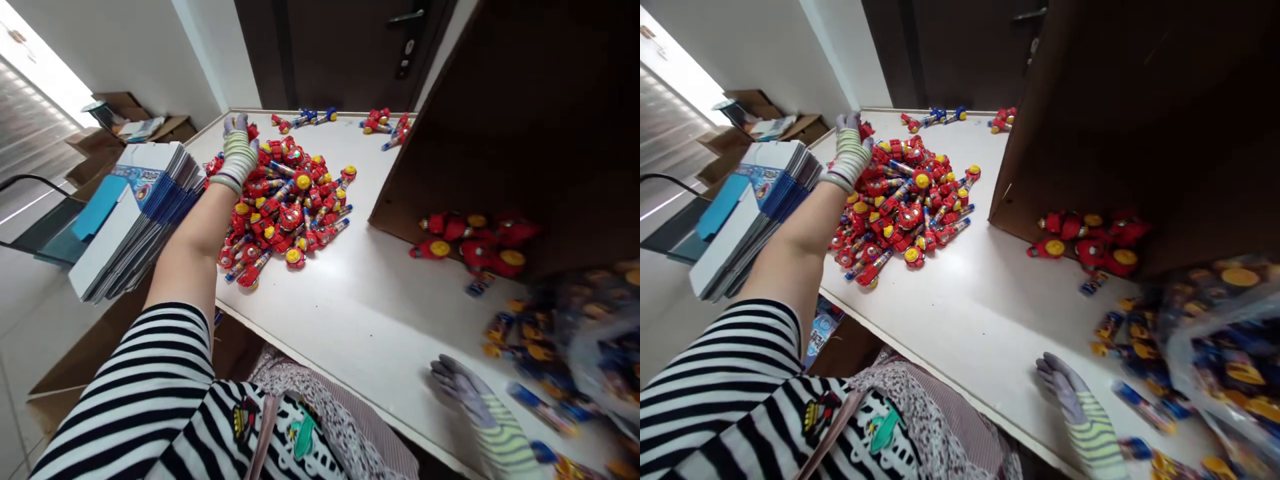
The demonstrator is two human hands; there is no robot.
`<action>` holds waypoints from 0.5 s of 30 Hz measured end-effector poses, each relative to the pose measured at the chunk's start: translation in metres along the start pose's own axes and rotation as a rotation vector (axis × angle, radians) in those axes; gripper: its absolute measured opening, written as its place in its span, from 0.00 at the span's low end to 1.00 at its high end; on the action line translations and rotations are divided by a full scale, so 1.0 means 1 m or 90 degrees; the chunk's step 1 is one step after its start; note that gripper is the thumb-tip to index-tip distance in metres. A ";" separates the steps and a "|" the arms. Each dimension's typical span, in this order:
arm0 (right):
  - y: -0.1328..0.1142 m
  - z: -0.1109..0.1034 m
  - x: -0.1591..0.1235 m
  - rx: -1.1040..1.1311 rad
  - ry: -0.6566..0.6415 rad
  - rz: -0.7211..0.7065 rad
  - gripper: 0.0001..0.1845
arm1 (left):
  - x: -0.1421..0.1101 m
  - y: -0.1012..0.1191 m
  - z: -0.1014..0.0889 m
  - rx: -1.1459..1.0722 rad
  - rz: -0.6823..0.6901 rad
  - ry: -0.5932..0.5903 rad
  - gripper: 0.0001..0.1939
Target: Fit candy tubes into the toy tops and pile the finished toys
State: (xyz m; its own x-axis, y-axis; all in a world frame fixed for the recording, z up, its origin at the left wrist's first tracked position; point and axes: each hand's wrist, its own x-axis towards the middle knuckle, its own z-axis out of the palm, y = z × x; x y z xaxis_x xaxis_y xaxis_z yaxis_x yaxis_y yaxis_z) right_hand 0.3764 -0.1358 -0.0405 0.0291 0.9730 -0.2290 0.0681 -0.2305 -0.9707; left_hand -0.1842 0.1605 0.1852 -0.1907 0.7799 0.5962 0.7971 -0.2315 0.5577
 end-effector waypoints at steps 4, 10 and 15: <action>0.011 -0.003 -0.015 -0.021 0.015 0.046 0.33 | 0.016 -0.012 -0.011 0.151 -0.176 -0.100 0.23; 0.010 -0.040 -0.008 -0.259 0.137 -0.033 0.26 | -0.085 0.098 0.108 0.120 0.153 -0.396 0.13; -0.014 -0.063 0.011 -0.705 0.233 -0.061 0.23 | -0.186 0.214 0.261 0.037 0.304 -0.665 0.35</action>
State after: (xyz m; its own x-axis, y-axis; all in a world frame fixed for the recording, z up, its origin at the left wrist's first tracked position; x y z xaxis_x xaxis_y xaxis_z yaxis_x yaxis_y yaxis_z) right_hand 0.4382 -0.1227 -0.0244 0.2506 0.9667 0.0518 0.9122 -0.2179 -0.3471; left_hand 0.1713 0.1174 0.0427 0.6847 0.7274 -0.0450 0.6902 -0.6274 0.3606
